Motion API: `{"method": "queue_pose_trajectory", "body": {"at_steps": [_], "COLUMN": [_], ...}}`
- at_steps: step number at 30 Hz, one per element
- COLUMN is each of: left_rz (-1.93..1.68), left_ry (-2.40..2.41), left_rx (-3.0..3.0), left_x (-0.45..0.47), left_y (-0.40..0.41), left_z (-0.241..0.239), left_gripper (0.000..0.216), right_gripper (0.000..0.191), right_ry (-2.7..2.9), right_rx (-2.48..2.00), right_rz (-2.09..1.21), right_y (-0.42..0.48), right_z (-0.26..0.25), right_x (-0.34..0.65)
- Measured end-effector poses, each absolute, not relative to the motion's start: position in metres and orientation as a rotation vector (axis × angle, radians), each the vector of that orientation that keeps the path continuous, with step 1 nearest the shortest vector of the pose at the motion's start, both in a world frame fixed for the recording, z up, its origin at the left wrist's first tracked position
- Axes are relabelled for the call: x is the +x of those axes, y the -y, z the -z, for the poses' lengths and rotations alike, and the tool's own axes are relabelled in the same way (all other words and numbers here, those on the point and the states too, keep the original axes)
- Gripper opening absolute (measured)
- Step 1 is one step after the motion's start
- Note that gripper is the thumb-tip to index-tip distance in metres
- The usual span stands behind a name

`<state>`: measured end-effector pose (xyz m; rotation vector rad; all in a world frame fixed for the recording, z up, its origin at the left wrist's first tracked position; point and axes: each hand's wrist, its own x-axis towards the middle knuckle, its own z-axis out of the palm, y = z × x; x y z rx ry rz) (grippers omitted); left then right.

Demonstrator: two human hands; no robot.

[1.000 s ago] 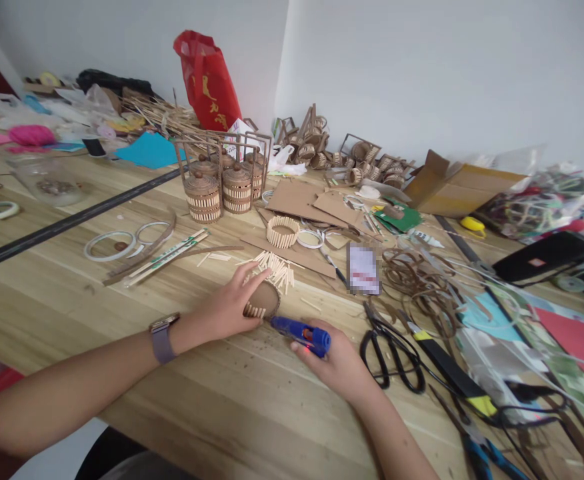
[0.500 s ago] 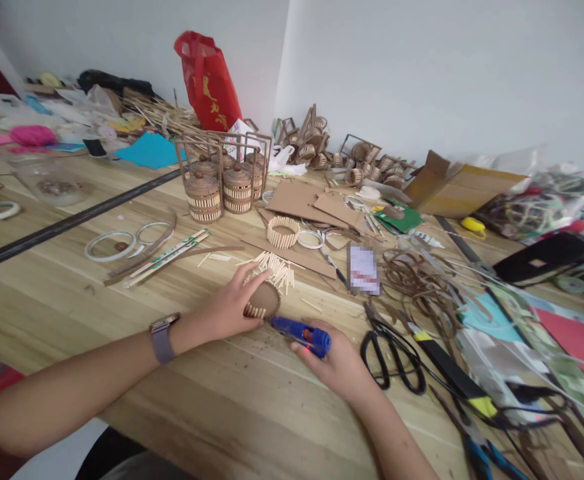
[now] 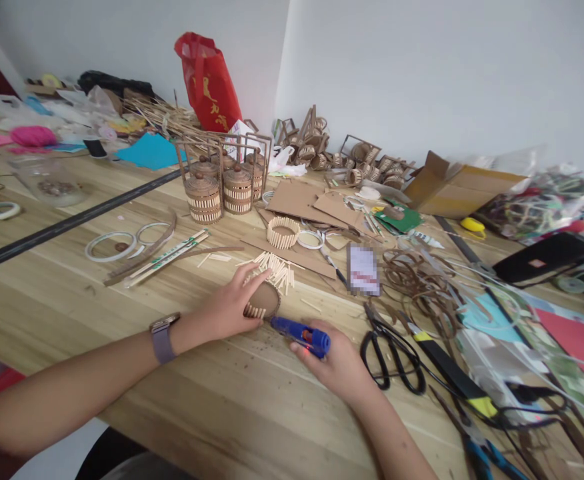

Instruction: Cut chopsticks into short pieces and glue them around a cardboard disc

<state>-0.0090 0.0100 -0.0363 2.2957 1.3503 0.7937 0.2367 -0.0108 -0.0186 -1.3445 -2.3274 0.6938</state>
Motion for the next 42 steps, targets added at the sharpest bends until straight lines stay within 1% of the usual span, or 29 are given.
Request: {"method": "queue_pose_trajectory", "body": {"at_steps": [2, 6, 8, 12, 15, 20, 25, 28, 30, 32, 34, 35, 39, 42], "left_rz": [-0.797, -0.784, -0.781, -0.779, -0.776, -0.772, -0.788, -0.786, -0.786, -0.798, -0.810, -0.810, -0.766, -0.743], "left_ry": [-1.348, -1.351, -1.353, -1.357, -1.359, -1.358, -1.343, -1.342, -1.343, -1.337, -1.332, -1.331, -1.351, -1.362], "left_rx": [2.292, 2.284, 2.280, 2.288, 2.299, 2.324, 2.315, 2.321, 2.317, 2.308, 2.301, 2.299, 2.295, 2.295], "left_x": [-0.009, -0.010, -0.010, -0.010, -0.010, -0.010, -0.010, -0.010, -0.010, -0.010, -0.010, -0.009, -0.009, -0.008], "left_y": [-0.010, -0.010, -0.010, -0.009, -0.009, -0.010, -0.010, -0.010, -0.010, -0.011, -0.011, -0.011, -0.011, -0.010], "left_z": [0.035, 0.034, 0.034, 0.035, 0.035, 0.035, 0.035, 0.037, 0.038, 0.038, 0.038, 0.037, 0.034, 0.033], "left_gripper": [0.090, 0.088, 0.088, 0.090, 0.090, 0.089, 0.089, 0.090, 0.089, 0.089, 0.087, 0.087, 0.090, 0.090], "right_gripper": [0.028, 0.030, 0.034, 0.049, 0.051, 0.051, 0.040, 0.037, 0.031, 0.021, 0.011, 0.010, 0.021, 0.018], "right_ry": [2.298, 2.037, 1.968, 1.981, 2.107, 2.298, 2.322, 2.255, 2.221, 2.256, 2.347, 2.392, 2.478, 2.514], "right_rx": [-1.354, -1.447, -1.453, -1.378, -1.309, -1.344, -1.434, -1.520, -1.563, -1.587, -1.605, -1.612, -1.617, -1.631], "right_rz": [-0.685, -0.723, -0.851, -1.228, -1.305, -1.041, -0.824, -0.633, -0.478, -0.366, -0.318, -0.315, -0.365, -0.403], "right_y": [0.010, 0.009, 0.009, 0.011, 0.013, 0.011, 0.003, -0.006, -0.015, -0.026, -0.038, -0.044, -0.062, -0.067], "right_z": [0.019, 0.019, 0.016, 0.007, 0.003, 0.006, 0.011, 0.011, 0.010, 0.009, 0.009, 0.010, 0.013, 0.016], "right_x": [0.238, 0.244, 0.248, 0.249, 0.245, 0.239, 0.242, 0.246, 0.247, 0.245, 0.241, 0.239, 0.232, 0.232]}}
